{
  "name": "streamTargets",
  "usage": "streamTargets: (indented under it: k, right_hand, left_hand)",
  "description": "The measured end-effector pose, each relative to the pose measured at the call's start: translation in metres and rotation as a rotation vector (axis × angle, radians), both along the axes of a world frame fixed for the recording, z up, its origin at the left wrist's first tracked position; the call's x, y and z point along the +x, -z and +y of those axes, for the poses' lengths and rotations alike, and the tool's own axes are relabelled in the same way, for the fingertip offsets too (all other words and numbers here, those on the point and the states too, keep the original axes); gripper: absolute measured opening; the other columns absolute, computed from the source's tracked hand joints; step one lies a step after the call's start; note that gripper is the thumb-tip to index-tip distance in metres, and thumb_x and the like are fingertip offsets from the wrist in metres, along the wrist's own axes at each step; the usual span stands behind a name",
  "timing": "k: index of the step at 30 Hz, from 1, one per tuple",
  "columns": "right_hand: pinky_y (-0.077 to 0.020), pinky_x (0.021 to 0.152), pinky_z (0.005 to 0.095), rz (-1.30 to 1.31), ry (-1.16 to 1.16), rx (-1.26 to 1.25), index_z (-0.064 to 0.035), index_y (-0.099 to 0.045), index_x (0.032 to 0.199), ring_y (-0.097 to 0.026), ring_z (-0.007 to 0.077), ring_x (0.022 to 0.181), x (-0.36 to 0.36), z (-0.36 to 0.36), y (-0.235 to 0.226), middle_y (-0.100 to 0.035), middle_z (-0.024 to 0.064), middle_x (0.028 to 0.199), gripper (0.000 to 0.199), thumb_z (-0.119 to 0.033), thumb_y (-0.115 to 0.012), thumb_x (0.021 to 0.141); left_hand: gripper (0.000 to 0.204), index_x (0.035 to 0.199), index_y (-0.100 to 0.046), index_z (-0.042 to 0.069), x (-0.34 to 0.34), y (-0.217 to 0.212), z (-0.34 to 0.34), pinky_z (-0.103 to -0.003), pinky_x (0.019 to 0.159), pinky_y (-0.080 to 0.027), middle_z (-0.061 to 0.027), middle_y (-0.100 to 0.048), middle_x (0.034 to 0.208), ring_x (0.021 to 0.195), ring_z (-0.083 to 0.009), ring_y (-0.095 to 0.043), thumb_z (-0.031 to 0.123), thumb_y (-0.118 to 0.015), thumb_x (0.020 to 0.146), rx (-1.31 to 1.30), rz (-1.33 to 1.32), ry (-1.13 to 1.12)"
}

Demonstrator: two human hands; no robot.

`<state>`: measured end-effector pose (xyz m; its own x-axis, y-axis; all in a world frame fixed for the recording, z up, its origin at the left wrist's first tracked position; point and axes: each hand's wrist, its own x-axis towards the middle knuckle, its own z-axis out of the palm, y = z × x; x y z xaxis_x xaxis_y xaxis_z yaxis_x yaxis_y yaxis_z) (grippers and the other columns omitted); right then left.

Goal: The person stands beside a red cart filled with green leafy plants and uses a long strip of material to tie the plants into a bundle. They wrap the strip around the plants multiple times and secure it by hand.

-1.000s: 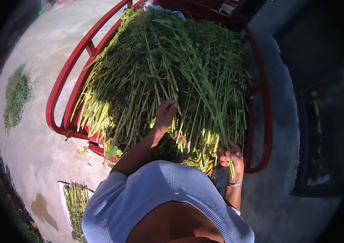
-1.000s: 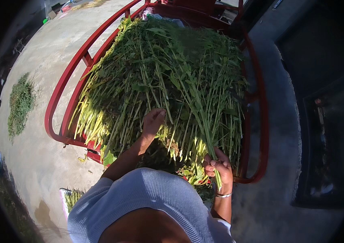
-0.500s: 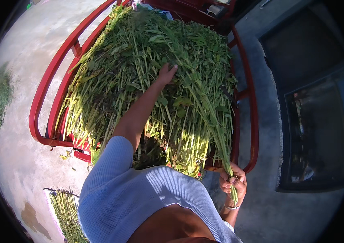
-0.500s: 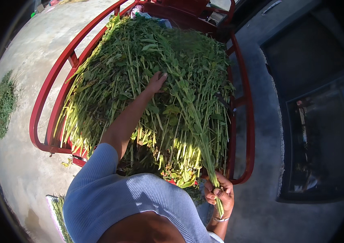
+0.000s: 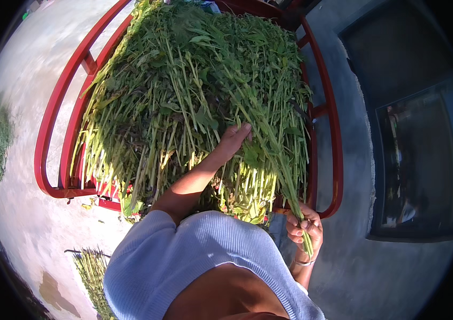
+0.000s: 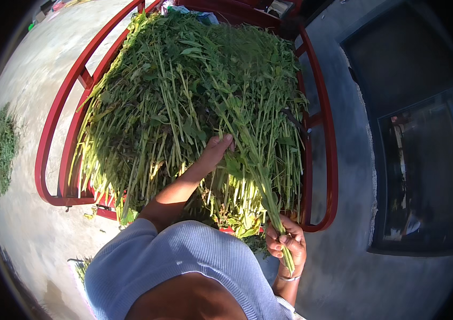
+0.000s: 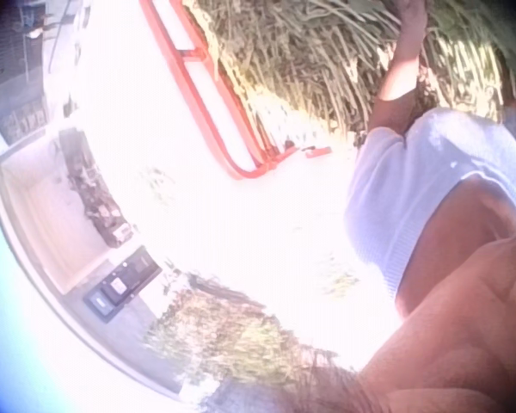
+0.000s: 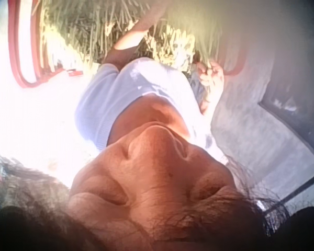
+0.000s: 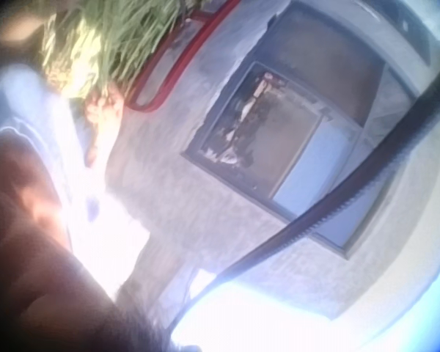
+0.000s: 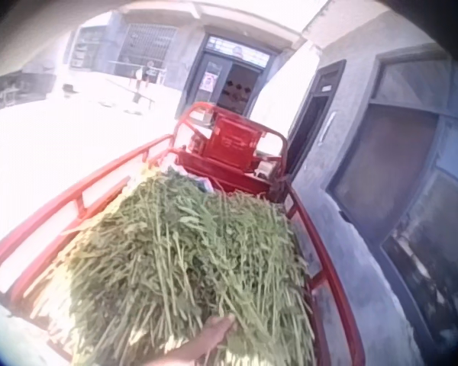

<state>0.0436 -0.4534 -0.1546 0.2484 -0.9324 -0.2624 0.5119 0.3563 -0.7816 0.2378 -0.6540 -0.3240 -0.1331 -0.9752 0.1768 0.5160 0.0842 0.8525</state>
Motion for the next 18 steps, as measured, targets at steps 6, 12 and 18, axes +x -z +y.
streamTargets:
  k: [6,12,18]
  right_hand:
    - [-0.0297,0.035,0.0168,-0.006,0.033,-0.019,0.0138,-0.035,0.124,-0.037,0.0075,0.052,0.0,-0.008,0.006,-0.041,0.0087,0.075,0.058,-0.008,-0.057,0.075]
    - [-0.0277,0.032,0.0181,0.179,0.04,-0.136,0.0153,-0.035,0.126,-0.039,0.0082,0.045,-0.003,0.005,-0.033,-0.043,0.0096,0.069,0.068,-0.012,-0.064,0.07]
    - [-0.028,0.03,0.0173,0.222,0.128,-0.303,0.0172,-0.034,0.125,-0.037,0.0062,0.039,-0.013,0.023,-0.042,-0.042,0.0082,0.065,0.076,-0.016,-0.071,0.068]
  left_hand:
    - [0.041,0.069,-0.06,0.003,-0.009,-0.037,0.061,-0.03,0.047,-0.035,-0.0037,-0.05,0.051,0.051,-0.0109,-0.047,0.036,-0.05,0.091,-0.363,-0.538,0.713]
    - [0.098,0.137,-0.029,0.005,0.002,-0.009,0.085,-0.041,0.1,-0.035,-0.0235,-0.038,0.133,0.122,-0.0358,-0.039,0.039,-0.08,0.06,-0.442,-1.432,0.708]
    - [0.097,0.142,0.003,0.005,0.003,-0.097,0.016,-0.042,0.092,-0.046,-0.0199,-0.013,0.145,0.126,-0.0349,-0.033,0.028,-0.068,0.08,-0.352,-0.024,0.336]
